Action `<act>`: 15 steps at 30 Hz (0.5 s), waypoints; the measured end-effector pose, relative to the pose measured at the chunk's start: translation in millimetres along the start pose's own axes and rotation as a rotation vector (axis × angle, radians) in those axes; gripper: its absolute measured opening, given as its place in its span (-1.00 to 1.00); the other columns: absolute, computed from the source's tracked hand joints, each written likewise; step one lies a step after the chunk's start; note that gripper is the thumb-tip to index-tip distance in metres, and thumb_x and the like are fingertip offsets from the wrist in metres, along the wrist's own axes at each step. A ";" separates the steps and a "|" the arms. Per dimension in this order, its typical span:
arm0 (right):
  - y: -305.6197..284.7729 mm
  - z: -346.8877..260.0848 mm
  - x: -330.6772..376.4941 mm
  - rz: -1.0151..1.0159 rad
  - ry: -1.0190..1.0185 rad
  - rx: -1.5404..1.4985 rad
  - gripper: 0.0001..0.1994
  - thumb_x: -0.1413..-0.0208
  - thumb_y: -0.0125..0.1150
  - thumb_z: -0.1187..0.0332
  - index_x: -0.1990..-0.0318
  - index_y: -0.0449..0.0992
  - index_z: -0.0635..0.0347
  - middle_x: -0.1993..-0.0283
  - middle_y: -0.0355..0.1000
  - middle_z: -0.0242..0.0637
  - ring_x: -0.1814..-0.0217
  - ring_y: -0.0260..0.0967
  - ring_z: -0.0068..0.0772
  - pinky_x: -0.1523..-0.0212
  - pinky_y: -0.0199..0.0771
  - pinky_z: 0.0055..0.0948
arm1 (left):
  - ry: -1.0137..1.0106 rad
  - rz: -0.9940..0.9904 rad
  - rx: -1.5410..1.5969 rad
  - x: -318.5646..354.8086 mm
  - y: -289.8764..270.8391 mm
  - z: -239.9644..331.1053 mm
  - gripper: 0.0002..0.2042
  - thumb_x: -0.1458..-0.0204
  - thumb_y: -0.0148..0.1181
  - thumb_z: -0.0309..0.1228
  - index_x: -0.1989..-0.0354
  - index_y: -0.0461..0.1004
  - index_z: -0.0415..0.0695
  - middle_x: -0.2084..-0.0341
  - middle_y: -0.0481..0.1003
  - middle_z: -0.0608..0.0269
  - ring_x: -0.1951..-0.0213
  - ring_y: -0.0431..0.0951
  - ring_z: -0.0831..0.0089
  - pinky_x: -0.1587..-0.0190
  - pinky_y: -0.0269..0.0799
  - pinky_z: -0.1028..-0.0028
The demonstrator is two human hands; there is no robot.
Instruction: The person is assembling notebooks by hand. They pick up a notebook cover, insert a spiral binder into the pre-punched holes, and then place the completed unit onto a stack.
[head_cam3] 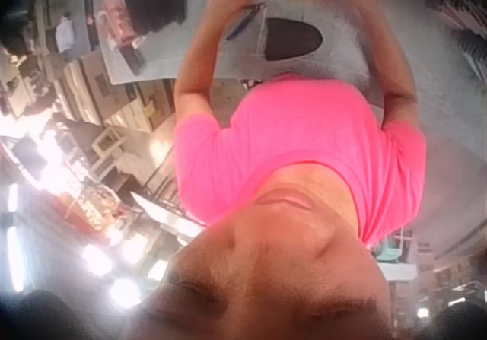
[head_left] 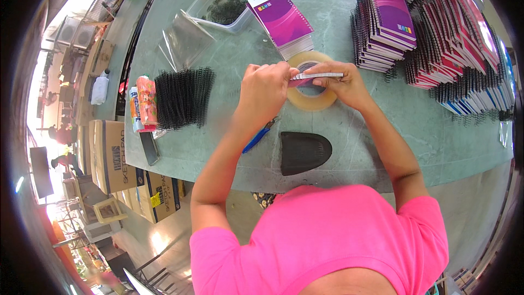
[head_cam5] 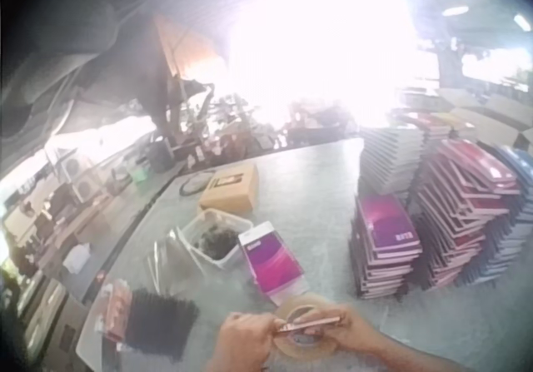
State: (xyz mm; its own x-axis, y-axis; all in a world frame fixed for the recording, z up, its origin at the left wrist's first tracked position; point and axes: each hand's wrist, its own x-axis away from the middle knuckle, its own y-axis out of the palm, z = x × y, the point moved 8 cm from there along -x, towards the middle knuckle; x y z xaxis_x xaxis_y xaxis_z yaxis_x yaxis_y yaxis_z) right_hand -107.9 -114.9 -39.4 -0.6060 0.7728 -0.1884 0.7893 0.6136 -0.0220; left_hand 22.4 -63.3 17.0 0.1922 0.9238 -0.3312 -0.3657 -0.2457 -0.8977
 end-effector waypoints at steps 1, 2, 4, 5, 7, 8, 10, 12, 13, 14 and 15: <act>1.5 -2.5 0.0 -0.014 -0.032 0.021 -0.77 0.04 0.19 0.62 0.18 0.57 0.28 0.18 0.52 -0.31 0.09 0.40 -0.53 0.03 0.38 -0.55 | 0.019 0.044 -0.065 -0.4 -1.2 1.4 -0.82 0.05 0.22 -0.29 0.32 0.48 -0.09 0.47 0.47 0.35 0.32 0.44 0.29 0.23 0.22 0.33; 3.0 -1.6 1.1 -0.018 -0.027 -0.008 -0.77 0.04 0.20 0.62 0.18 0.57 0.28 0.19 0.52 -0.31 0.09 0.40 -0.53 0.04 0.38 -0.55 | 0.038 0.087 -0.129 0.0 -2.7 4.6 -0.82 0.06 0.22 -0.30 0.32 0.48 -0.09 0.46 0.46 0.35 0.32 0.43 0.28 0.24 0.22 0.33; 1.1 2.2 3.3 -0.010 -0.018 -0.067 -0.77 0.05 0.20 0.62 0.18 0.57 0.28 0.20 0.52 -0.31 0.10 0.40 -0.52 0.04 0.37 -0.54 | 0.138 0.214 -0.095 11.5 -9.7 39.6 -0.84 0.08 0.22 -0.32 0.35 0.49 -0.09 0.47 0.45 0.32 0.32 0.42 0.26 0.25 0.23 0.33; -0.4 2.3 1.1 0.005 -0.002 -0.065 -0.77 0.05 0.20 0.62 0.18 0.57 0.28 0.20 0.52 -0.31 0.09 0.40 -0.52 0.04 0.37 -0.53 | 0.187 0.276 -0.080 17.0 -14.5 51.6 -0.85 0.09 0.22 -0.33 0.36 0.50 -0.09 0.47 0.44 0.31 0.31 0.42 0.25 0.25 0.24 0.33; -0.1 2.1 0.3 0.032 0.042 -0.059 -0.76 0.06 0.21 0.63 0.18 0.57 0.28 0.20 0.51 -0.31 0.08 0.40 -0.51 0.05 0.37 -0.53 | 0.176 0.286 -0.114 18.6 -16.7 45.0 -0.85 0.10 0.23 -0.35 0.35 0.50 -0.10 0.47 0.43 0.29 0.30 0.42 0.25 0.25 0.25 0.32; 1.5 1.9 2.0 0.023 0.038 -0.035 -0.77 0.06 0.21 0.63 0.19 0.57 0.29 0.20 0.51 -0.31 0.09 0.40 -0.52 0.05 0.37 -0.53 | 0.170 0.290 -0.131 18.3 -18.2 39.8 -0.85 0.10 0.23 -0.35 0.35 0.51 -0.10 0.47 0.43 0.27 0.29 0.42 0.25 0.25 0.26 0.32; 4.4 -3.6 0.8 -0.003 0.010 0.016 -0.77 0.06 0.22 0.62 0.19 0.57 0.30 0.20 0.51 -0.31 0.10 0.40 -0.52 0.05 0.37 -0.54 | 0.189 0.197 -0.116 10.5 -16.3 26.1 -0.84 0.11 0.23 -0.35 0.34 0.50 -0.09 0.49 0.42 0.27 0.30 0.43 0.25 0.26 0.27 0.31; 5.2 -1.9 1.0 -0.004 0.015 0.012 -0.77 0.07 0.22 0.62 0.19 0.56 0.30 0.19 0.51 -0.32 0.10 0.40 -0.53 0.05 0.37 -0.55 | 0.154 0.065 -0.093 6.2 -8.7 17.3 -0.84 0.11 0.23 -0.35 0.36 0.49 -0.09 0.49 0.42 0.25 0.31 0.43 0.25 0.27 0.28 0.30; 5.1 0.1 1.4 -0.003 0.019 0.010 -0.77 0.07 0.23 0.61 0.19 0.56 0.30 0.19 0.51 -0.33 0.11 0.40 -0.53 0.05 0.37 -0.55 | 0.110 -0.020 -0.077 5.4 -2.9 13.3 -0.85 0.11 0.23 -0.35 0.38 0.48 -0.09 0.50 0.41 0.25 0.32 0.43 0.25 0.28 0.28 0.29; 6.6 -2.0 0.8 -0.032 -0.024 0.036 -0.77 0.06 0.22 0.61 0.19 0.56 0.30 0.19 0.51 -0.33 0.11 0.40 -0.54 0.05 0.37 -0.56 | 0.065 -0.106 -0.060 4.9 2.8 9.1 -0.86 0.11 0.23 -0.34 0.39 0.48 -0.10 0.50 0.41 0.24 0.33 0.43 0.25 0.29 0.28 0.29; 7.8 -3.9 0.3 -0.062 -0.066 0.063 -0.78 0.06 0.22 0.61 0.19 0.56 0.30 0.18 0.51 -0.33 0.11 0.39 -0.54 0.04 0.37 -0.56 | 0.070 -0.095 -0.040 3.2 0.8 7.9 -0.86 0.10 0.22 -0.34 0.41 0.47 -0.10 0.50 0.41 0.24 0.34 0.43 0.24 0.30 0.29 0.29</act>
State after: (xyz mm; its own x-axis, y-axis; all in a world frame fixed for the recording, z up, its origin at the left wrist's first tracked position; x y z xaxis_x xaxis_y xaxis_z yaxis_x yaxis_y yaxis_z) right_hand -102.3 -109.3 -35.8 -0.6476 0.7202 -0.2487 0.7565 0.6469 -0.0964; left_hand 15.6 -58.2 17.5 0.2876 0.9213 -0.2617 -0.3061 -0.1705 -0.9366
